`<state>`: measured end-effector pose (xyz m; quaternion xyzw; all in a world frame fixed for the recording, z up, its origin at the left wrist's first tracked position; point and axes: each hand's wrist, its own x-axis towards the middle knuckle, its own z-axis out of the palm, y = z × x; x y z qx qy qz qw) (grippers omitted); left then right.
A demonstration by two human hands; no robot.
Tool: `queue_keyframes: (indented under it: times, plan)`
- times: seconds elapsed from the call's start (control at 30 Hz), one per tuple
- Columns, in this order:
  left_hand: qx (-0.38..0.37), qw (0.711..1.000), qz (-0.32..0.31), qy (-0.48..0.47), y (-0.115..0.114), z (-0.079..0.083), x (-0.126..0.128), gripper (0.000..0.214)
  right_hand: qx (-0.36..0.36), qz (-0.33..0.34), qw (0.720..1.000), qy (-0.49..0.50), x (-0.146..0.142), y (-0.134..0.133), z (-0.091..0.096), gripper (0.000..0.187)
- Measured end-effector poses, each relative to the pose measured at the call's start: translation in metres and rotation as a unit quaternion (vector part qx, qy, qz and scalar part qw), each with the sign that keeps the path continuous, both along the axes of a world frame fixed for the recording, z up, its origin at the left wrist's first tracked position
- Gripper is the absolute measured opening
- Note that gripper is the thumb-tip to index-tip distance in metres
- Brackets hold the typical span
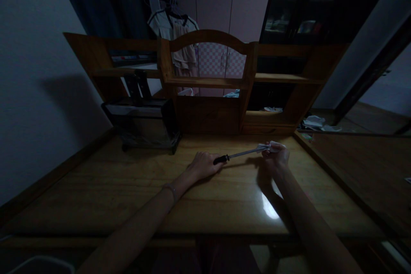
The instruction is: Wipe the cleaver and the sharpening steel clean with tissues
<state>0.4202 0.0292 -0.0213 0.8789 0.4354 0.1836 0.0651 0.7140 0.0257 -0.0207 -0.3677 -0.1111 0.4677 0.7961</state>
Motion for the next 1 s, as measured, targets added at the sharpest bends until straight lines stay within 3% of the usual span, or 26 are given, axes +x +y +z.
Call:
queue_keyframes:
  times: [0.57,0.83,1.0]
  plan:
    - [0.005,1.000,0.006,0.007,0.001,-0.002,-0.003,0.043,-0.039,-0.147,0.988,0.006,0.015,0.002,0.002,0.009]
    - [-0.006,0.999,0.032,0.025,0.001,-0.001,-0.002,0.041,-0.042,-0.131,0.990,0.000,0.010,-0.001,0.005,0.017]
    - [-0.011,0.998,0.065,0.013,0.000,0.003,-0.001,0.045,-0.035,-0.053,0.998,-0.004,0.011,0.000,0.003,0.021]
